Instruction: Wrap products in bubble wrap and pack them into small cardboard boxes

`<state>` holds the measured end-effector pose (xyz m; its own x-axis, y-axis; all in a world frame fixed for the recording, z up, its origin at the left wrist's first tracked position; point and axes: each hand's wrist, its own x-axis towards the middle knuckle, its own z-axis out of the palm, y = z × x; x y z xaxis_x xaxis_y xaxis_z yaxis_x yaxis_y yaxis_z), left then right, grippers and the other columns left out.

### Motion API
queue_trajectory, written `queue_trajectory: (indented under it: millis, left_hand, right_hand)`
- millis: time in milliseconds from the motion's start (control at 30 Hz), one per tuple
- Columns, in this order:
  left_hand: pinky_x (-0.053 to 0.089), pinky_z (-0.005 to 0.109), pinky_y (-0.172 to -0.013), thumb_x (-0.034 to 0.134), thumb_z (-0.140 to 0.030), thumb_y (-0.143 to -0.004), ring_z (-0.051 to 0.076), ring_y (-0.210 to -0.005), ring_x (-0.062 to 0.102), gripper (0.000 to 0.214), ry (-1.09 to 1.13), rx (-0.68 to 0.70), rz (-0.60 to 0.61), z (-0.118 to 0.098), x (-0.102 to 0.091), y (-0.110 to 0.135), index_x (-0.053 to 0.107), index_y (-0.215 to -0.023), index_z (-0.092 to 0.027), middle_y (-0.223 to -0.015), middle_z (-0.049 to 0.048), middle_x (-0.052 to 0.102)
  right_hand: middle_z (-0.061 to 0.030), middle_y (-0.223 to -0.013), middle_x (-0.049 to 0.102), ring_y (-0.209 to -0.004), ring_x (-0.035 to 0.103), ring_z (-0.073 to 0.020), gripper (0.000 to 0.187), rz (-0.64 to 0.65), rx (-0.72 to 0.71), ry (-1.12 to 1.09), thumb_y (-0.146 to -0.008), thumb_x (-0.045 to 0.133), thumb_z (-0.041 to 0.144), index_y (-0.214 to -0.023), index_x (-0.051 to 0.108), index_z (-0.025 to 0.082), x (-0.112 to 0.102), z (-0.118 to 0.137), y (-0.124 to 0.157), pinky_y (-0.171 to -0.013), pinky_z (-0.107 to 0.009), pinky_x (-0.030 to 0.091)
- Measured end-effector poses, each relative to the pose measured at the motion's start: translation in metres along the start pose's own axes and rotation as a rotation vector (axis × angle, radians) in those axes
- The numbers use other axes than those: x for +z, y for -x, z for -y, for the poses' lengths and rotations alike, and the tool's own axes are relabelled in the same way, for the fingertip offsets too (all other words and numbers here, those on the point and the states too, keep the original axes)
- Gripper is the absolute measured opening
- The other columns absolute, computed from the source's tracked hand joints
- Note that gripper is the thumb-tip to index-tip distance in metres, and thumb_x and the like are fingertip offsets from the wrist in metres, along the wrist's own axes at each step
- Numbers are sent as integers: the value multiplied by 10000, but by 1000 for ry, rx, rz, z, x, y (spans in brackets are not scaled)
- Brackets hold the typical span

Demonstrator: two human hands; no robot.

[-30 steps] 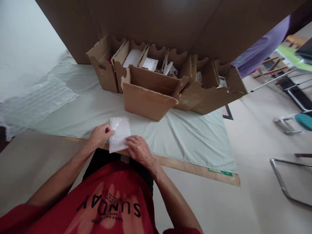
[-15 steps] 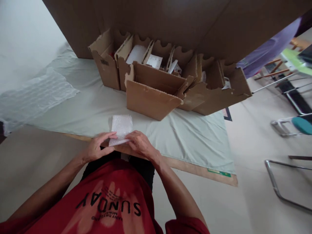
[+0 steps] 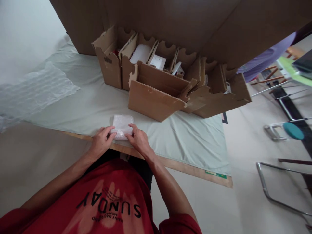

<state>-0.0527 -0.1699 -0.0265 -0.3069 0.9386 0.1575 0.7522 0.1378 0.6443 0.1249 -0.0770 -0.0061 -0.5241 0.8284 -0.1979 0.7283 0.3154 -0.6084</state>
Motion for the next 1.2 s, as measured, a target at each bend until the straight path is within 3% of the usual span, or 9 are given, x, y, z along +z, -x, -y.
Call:
queue_trajectory:
  millis: [167,233,333,467,633,800,900,1033,1200]
  left_hand:
    - [514,333,-788,602,-281,-932,237,-855,654,378,-205,-52,78,-8,1,-7,615,-1294,-174,-924,73,694]
    - [517,329,-787,629,-278,-921,244,-910,658,406,-247,-49,70,-10,0,-9,596,-1317,-192,-1032,88,680]
    - [526,361,-853,652,-254,-907,271,-1006,647,415,-266,5,43,-10,-1,-11,602,-1313,-180,-1127,120,649]
    - [472,460,-1017,615,-229,-928,314,-1169,588,301,-217,179,-22,-4,-6,-10,669,-1219,-173,-1294,165,616]
    - [448,486,-1046,643,-301,-905,306,-1192,580,223,-27,412,83,6,-17,0,725,-1081,-191,-1242,128,696]
    - [515,386,-872,584,-293,-912,239,-917,655,285,74,143,119,10,-16,-9,717,-1125,-160,-962,96,731]
    - [515,348,-795,612,-339,-898,223,-823,652,268,17,-28,145,7,-12,-24,724,-1075,-171,-900,73,700]
    - [511,346,-813,634,-356,-901,247,-927,668,270,-124,-80,130,-1,-8,-38,707,-1098,-186,-1072,98,691]
    - [524,372,-856,642,-331,-894,273,-1010,677,403,-148,-116,154,-5,-7,-41,632,-1267,-181,-1120,117,707]
  right_hand:
    - [-121,-963,717,-911,639,-280,474,-147,-81,250,-931,615,305,-1381,561,166,2,1,9,-836,-400,454]
    - [-184,-1219,665,-1094,599,-334,440,-216,-226,324,-937,616,317,-1354,582,181,2,0,18,-923,-461,436]
    - [-175,-1458,546,-1293,500,-359,420,-141,-476,387,-927,633,288,-1337,590,207,4,-2,25,-1006,-494,395]
    - [-170,-1385,628,-1280,548,-311,314,-71,-572,432,-985,526,192,-1282,626,170,8,-5,16,-998,-462,402]
    - [-123,-1116,757,-1010,679,-244,267,-35,-568,300,-1014,480,202,-1180,687,176,-3,-4,10,-943,-416,432]
    - [-57,-1053,773,-890,698,-201,285,19,-340,117,-1032,478,324,-1213,679,234,-12,0,4,-853,-334,481]
    - [-78,-1026,757,-901,692,-221,275,-70,-176,105,-1009,529,375,-1151,695,208,-6,0,-9,-822,-330,499]
    - [-167,-1186,698,-1086,636,-301,373,-204,-227,186,-944,630,432,-1202,679,166,3,-6,-26,-951,-432,483]
    - [-102,-1012,736,-926,639,-250,334,-46,-228,199,-871,726,423,-1104,712,184,0,-5,-39,-850,-370,469]
